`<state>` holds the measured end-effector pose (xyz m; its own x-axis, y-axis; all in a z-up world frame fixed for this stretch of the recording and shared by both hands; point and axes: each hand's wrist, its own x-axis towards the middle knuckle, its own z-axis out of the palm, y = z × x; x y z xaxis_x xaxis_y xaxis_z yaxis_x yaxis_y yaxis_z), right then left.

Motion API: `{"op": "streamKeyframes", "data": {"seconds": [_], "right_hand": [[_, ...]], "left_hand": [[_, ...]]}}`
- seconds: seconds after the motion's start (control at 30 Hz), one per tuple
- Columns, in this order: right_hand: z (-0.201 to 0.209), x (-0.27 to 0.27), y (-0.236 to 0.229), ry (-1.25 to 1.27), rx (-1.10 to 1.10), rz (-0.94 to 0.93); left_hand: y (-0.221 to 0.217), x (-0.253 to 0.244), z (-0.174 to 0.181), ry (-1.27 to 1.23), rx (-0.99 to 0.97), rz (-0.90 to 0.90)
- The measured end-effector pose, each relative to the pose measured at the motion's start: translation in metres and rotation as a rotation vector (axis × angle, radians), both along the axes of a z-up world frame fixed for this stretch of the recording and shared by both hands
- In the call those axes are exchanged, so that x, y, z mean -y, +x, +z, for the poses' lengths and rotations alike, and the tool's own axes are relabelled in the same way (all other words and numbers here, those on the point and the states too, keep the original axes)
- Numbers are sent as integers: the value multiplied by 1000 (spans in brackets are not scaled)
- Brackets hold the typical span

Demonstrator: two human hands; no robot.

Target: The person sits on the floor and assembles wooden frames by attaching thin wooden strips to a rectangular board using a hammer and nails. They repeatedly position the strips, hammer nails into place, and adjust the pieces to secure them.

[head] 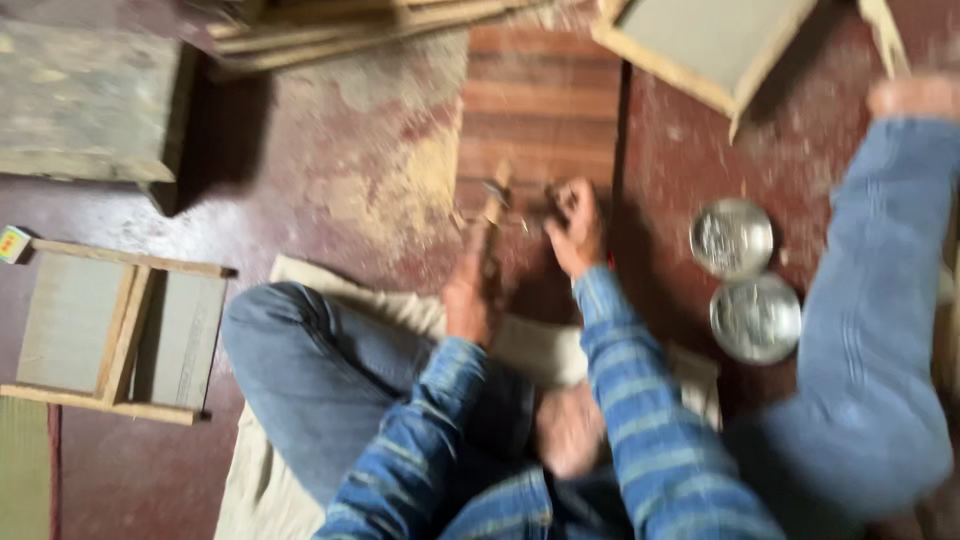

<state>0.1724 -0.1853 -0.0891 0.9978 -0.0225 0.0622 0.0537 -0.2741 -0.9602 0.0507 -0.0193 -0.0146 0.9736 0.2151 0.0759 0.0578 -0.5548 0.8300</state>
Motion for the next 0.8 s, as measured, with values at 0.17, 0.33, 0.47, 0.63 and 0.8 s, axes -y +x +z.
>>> {"op": "streamKeyframes", "data": {"seconds": [0.17,0.33,0.47,0.63,0.8], "right_hand": [[6,16,-23,175,39,53],[21,71,-58,-139,52,-242],[15,94,-65,-157,-20,-255],[-4,89,-51,-133,-237,-233],[1,70,-38,-424,-29,-160]], "left_hand": [[-6,-30,10,-34,159,175],[13,-49,16,-466,-390,574],[14,-51,3,-17,-251,532],[29,-33,-33,208,-67,281],[90,-27,-49,232,-184,203]]}}
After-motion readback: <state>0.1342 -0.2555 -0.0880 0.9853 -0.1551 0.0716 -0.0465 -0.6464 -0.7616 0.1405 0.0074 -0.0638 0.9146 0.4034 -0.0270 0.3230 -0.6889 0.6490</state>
